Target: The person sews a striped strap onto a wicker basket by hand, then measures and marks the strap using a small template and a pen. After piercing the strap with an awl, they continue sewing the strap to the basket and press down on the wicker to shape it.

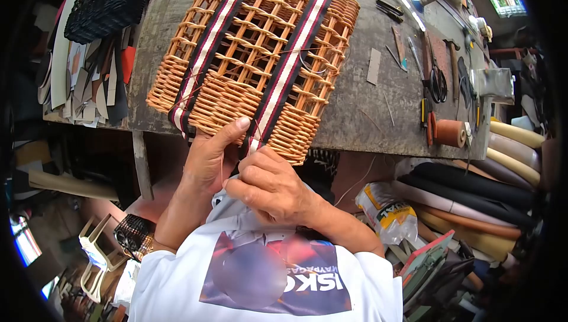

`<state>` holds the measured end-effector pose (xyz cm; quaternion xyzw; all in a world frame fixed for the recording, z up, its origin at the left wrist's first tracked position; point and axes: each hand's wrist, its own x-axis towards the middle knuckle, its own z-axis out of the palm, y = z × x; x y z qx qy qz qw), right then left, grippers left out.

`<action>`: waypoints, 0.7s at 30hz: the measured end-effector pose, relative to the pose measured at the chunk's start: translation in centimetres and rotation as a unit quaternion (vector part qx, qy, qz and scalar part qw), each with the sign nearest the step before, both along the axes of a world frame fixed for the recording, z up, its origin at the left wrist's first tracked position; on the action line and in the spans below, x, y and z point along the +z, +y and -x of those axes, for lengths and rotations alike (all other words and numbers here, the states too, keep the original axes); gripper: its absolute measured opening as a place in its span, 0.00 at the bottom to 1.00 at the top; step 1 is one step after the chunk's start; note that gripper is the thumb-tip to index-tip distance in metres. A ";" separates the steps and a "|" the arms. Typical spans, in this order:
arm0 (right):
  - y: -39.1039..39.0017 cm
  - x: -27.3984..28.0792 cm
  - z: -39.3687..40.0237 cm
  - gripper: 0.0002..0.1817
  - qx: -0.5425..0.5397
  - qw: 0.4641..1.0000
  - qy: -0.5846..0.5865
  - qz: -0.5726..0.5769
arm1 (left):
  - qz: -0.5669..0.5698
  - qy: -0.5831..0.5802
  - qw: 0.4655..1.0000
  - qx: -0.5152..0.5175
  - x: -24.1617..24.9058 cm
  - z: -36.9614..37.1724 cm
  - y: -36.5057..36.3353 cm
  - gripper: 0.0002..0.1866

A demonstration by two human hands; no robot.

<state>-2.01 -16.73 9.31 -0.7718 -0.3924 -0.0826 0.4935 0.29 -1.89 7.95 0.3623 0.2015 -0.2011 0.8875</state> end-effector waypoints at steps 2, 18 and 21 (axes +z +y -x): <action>0.4 0.0 -0.3 0.15 0.024 0.998 0.047 -0.044 | -0.005 0.006 1.000 0.002 0.1 -0.2 0.0 0.17; -1.1 -0.5 -1.4 0.12 0.159 0.944 0.226 -0.180 | -0.028 0.025 0.999 -0.016 -0.9 0.0 0.2 0.22; -1.0 0.0 -1.7 0.12 0.173 0.956 0.186 -0.147 | -0.030 -0.002 0.999 -0.013 -1.1 -0.3 0.2 0.23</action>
